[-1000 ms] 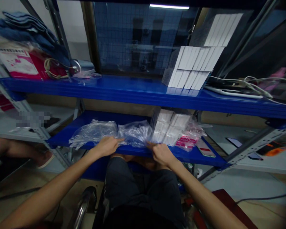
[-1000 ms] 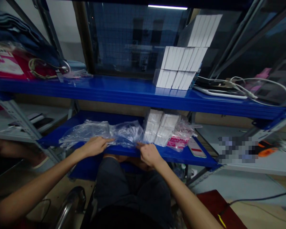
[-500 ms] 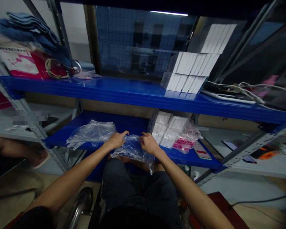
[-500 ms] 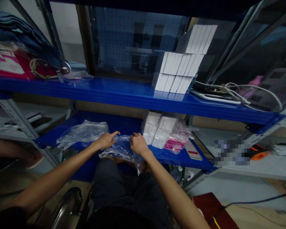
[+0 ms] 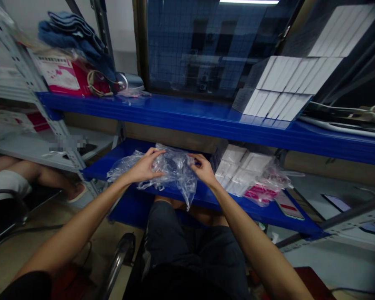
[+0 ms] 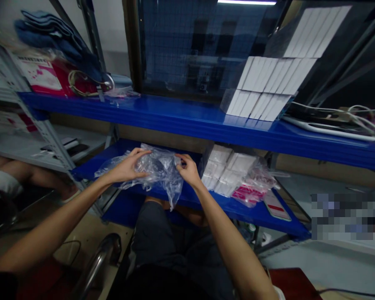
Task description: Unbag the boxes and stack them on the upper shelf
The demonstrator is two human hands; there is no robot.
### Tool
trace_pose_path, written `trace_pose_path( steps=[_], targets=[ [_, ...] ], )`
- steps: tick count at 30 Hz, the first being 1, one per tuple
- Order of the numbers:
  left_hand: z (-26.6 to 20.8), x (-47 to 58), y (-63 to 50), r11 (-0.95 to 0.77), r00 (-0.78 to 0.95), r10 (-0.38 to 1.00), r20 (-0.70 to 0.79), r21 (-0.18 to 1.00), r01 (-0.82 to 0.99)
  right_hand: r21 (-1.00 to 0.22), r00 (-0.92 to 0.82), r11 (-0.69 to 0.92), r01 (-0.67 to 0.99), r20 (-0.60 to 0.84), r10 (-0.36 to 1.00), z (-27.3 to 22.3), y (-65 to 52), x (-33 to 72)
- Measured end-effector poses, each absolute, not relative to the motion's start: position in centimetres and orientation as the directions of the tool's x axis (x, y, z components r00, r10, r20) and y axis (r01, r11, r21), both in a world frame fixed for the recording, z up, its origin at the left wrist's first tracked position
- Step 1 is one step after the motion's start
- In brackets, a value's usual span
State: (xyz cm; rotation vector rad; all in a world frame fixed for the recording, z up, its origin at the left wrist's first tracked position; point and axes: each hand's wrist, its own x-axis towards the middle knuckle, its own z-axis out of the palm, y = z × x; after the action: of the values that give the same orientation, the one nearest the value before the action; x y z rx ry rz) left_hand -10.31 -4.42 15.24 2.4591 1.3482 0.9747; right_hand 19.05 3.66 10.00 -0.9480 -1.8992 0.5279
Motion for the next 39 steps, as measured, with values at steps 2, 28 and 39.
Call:
trace_pose_path(
  steps=[2,28,39],
  targets=[
    [15.6,-13.7,-3.1,-0.570,0.385,0.809,0.444,0.434,0.698,-0.653,-0.286,0.633,0.415,0.567,0.772,11.6,5.1,15.8],
    [2.7,-22.7,5.2,-0.046,0.053,0.997,-0.055,0.125,0.991,-0.230,-0.676,0.649,0.725,-0.057,0.735,3.8,9.2,-1.1],
    [6.3,-21.8,4.8,-0.036,0.035,0.999,0.008,0.204,0.978,-0.347,-0.786,0.752,0.561,0.061,0.615,5.5,7.8,8.9]
  ],
)
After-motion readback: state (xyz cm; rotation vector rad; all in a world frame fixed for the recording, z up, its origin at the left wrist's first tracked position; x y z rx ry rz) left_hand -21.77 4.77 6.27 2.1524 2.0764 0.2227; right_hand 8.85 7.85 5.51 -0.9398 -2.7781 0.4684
